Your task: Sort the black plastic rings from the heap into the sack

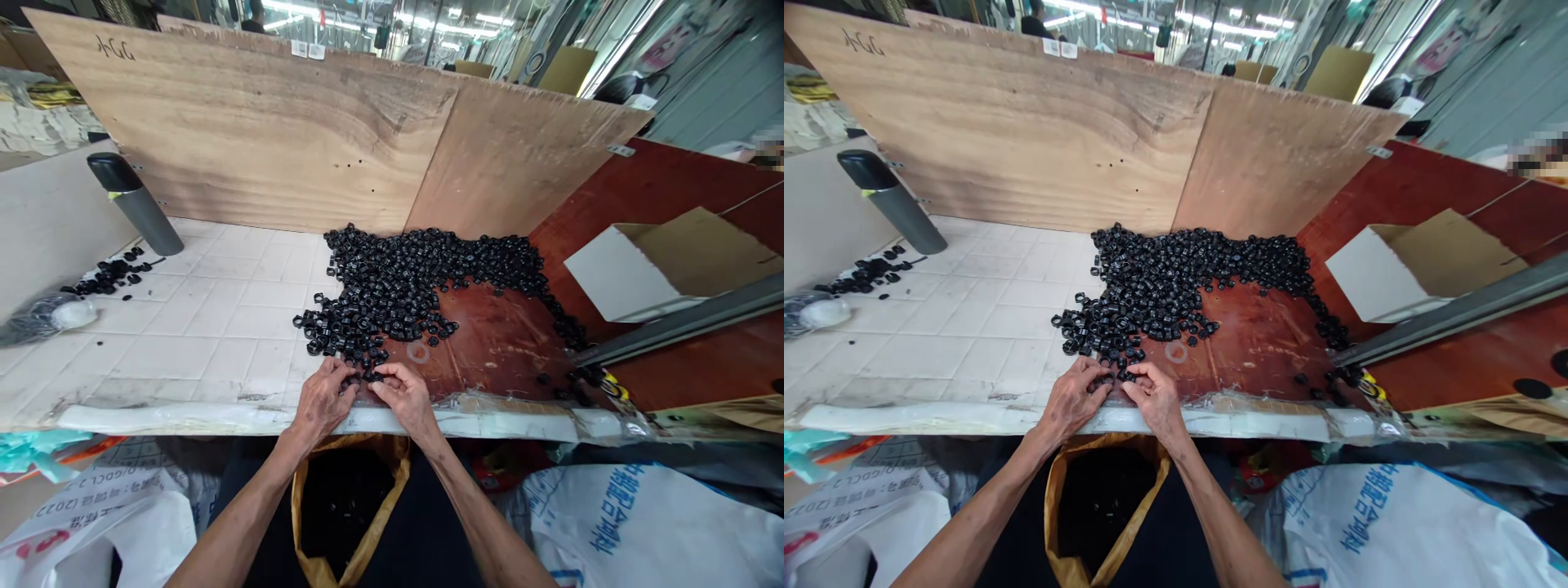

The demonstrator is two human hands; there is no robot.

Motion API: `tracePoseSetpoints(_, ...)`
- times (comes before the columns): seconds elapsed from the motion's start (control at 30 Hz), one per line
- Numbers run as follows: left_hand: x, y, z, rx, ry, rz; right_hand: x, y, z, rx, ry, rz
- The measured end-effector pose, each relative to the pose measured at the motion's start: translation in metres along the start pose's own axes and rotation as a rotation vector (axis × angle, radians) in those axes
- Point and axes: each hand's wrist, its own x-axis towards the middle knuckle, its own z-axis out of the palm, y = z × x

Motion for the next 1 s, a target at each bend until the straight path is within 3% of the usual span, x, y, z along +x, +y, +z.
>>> tracePoseSetpoints(0.23, 0.000, 0.003, 0.002, 0.064, 0.000, 0.038, 0.001, -0.001, -0.003, -0.107, 0.041, -0.072)
tracePoseSetpoints(0.33, 0.001, 0.005, -0.001, -0.005, 0.008, 0.017, 0.000, -0.005, -0.005, -0.132, 0.045, -0.101)
tracePoseSetpoints(0.43, 0.004, 0.007, -0.005, -0.243, 0.004, -0.125, -0.001, -0.009, -0.004, -0.138, 0.023, -0.162)
tracePoseSetpoints(0.53, 0.007, 0.007, -0.010, -0.618, -0.045, -0.287, 0.000, -0.011, 0.001, -0.090, 0.010, -0.182)
tracePoseSetpoints(0.67, 0.006, 0.004, -0.014, -0.941, -0.127, -0.373, 0.000, -0.011, 0.013, -0.008, 0.018, -0.170)
tracePoseSetpoints(0.83, 0.002, 0.001, -0.012, -0.954, -0.116, -0.347, 0.000, -0.009, 0.022, -0.069, -0.051, -0.292)
tracePoseSetpoints(1.0, 0.002, 0.000, -0.010, -0.886, -0.091, -0.294, -0.001, -0.007, 0.023, -0.086, 0.034, -0.226)
